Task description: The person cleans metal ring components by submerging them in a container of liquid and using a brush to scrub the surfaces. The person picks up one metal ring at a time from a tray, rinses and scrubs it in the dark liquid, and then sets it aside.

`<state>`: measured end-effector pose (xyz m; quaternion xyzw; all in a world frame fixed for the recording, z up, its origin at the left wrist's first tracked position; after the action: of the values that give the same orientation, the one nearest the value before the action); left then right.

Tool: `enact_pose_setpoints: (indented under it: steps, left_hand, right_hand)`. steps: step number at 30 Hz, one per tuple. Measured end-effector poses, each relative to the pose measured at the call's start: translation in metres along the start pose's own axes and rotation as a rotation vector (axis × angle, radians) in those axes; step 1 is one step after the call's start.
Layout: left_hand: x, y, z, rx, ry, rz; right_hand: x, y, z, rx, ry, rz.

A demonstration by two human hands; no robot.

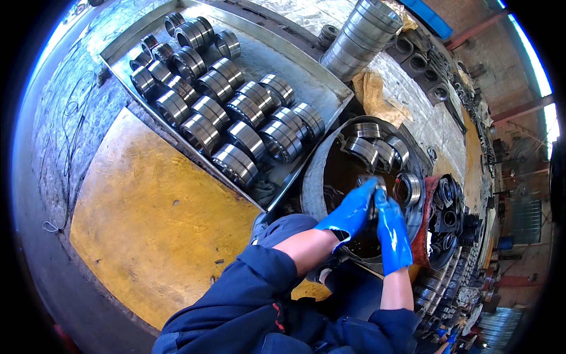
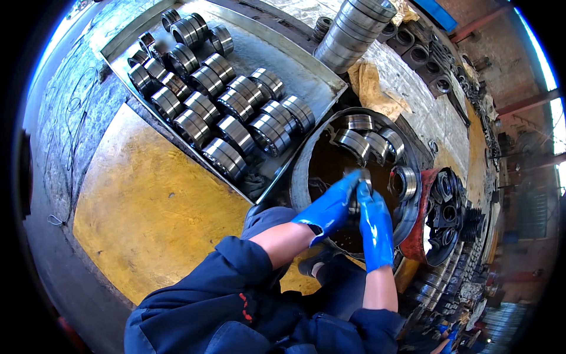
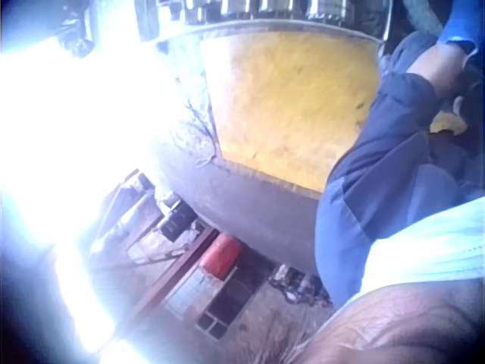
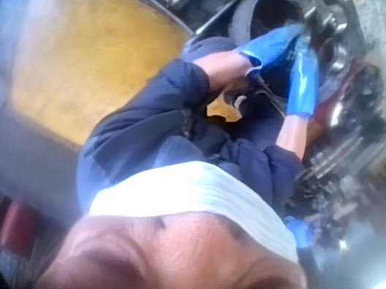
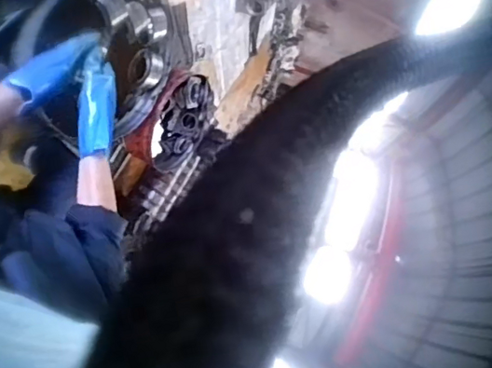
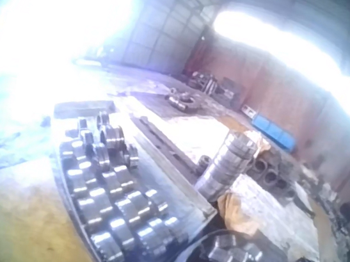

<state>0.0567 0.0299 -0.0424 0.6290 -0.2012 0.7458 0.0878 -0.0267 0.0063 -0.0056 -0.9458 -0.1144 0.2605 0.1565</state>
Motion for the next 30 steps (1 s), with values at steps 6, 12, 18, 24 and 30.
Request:
enact_pose_setpoints:
  steps: [6,12,18,24,30]
  left_hand:
    - [-0.031,0.027,0.103,0.600,-0.035,0.204]
    - [-0.051,0.009,0.175,0.900,0.077,0.516]
    - [-0.096,0.018,0.196,0.777,-0.169,0.146]
    - [-0.095,-0.001,0.201,0.753,-0.233,0.124]
    - [-0.089,-0.001,0.201,0.676,-0.154,0.269]
  right_hand:
    - [0.043,0.035,-0.091,-0.222,-0.369,-0.148]
    - [0.100,0.101,-0.123,-0.423,-0.440,-0.330]
    - [0.180,0.147,-0.139,-0.564,-0.461,-0.509]
    - [0.218,0.161,-0.132,-0.620,-0.466,-0.574]
    - [0.211,0.170,-0.138,-0.626,-0.439,-0.561]
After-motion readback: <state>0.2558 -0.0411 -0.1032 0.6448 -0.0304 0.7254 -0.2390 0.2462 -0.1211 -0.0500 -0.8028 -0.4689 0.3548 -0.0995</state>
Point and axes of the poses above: each hand's wrist, its own y-axis towards the middle knuckle, its own x-axis out of the palm, z = x × y, the point moved 7 cm from there along y, towards the middle knuckle, and after that the axes turned 5 degrees about -x, right-handed, at the moved point
